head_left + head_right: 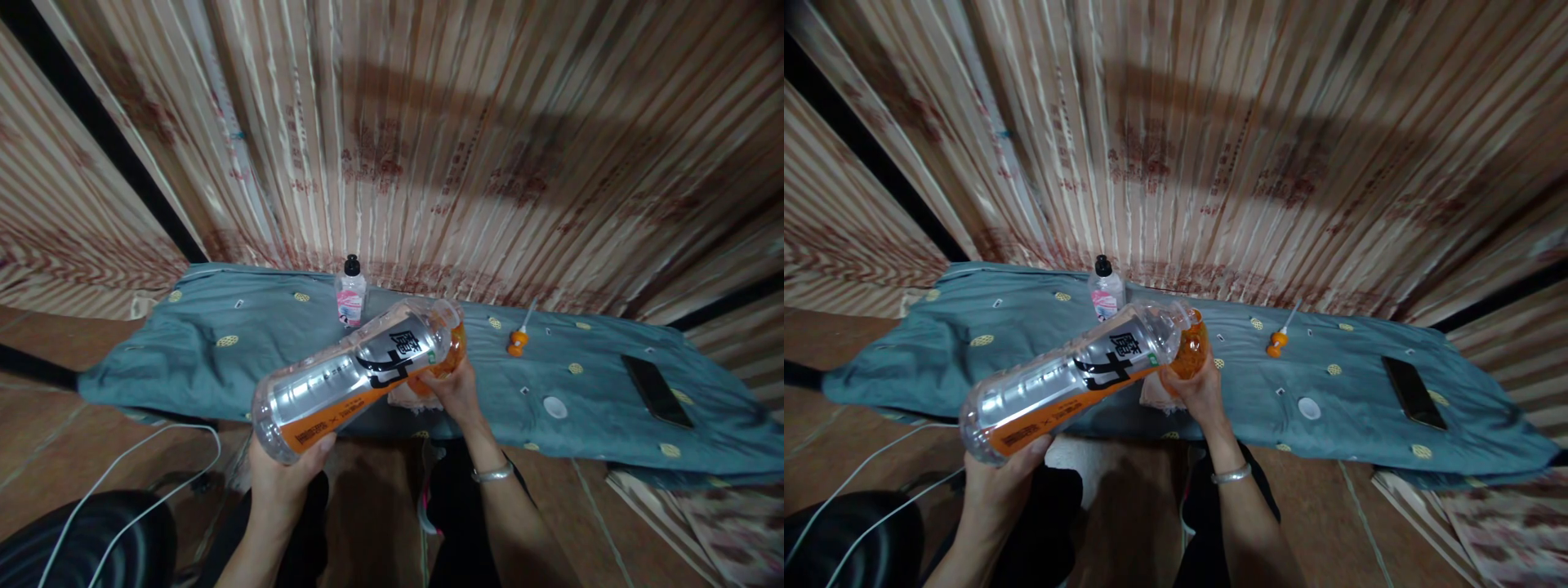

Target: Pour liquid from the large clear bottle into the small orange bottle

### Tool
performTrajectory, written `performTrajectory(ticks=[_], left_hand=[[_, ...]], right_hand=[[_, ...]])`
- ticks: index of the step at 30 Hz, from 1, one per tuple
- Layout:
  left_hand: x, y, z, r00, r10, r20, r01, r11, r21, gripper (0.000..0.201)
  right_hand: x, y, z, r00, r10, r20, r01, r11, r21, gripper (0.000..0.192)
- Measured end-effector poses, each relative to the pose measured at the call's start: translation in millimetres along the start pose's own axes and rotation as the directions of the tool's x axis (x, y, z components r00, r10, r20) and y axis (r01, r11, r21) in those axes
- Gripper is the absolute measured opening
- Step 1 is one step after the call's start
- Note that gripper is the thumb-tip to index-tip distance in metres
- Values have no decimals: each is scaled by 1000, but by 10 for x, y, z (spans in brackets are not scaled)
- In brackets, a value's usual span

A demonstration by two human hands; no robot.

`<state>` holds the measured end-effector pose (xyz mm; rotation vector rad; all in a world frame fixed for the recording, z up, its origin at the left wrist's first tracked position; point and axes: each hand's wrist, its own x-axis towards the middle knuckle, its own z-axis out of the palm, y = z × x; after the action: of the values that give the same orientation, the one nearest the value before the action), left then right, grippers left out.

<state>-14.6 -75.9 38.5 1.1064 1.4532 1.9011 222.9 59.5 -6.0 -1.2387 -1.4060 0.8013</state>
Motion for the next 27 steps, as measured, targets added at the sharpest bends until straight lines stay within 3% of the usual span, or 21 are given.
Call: performTrajectory(ticks=[15,27], left_hand=[[-2,-107,-81,1000,10,-8,-9,993,118,95],[22,9,-45,998,66,14,-68,990,121,81]], right_hand=[[-5,2,5,1000,-28,-14,28,1000,8,69],[3,-68,3,1000,28,-12,-28,1000,-10,68]])
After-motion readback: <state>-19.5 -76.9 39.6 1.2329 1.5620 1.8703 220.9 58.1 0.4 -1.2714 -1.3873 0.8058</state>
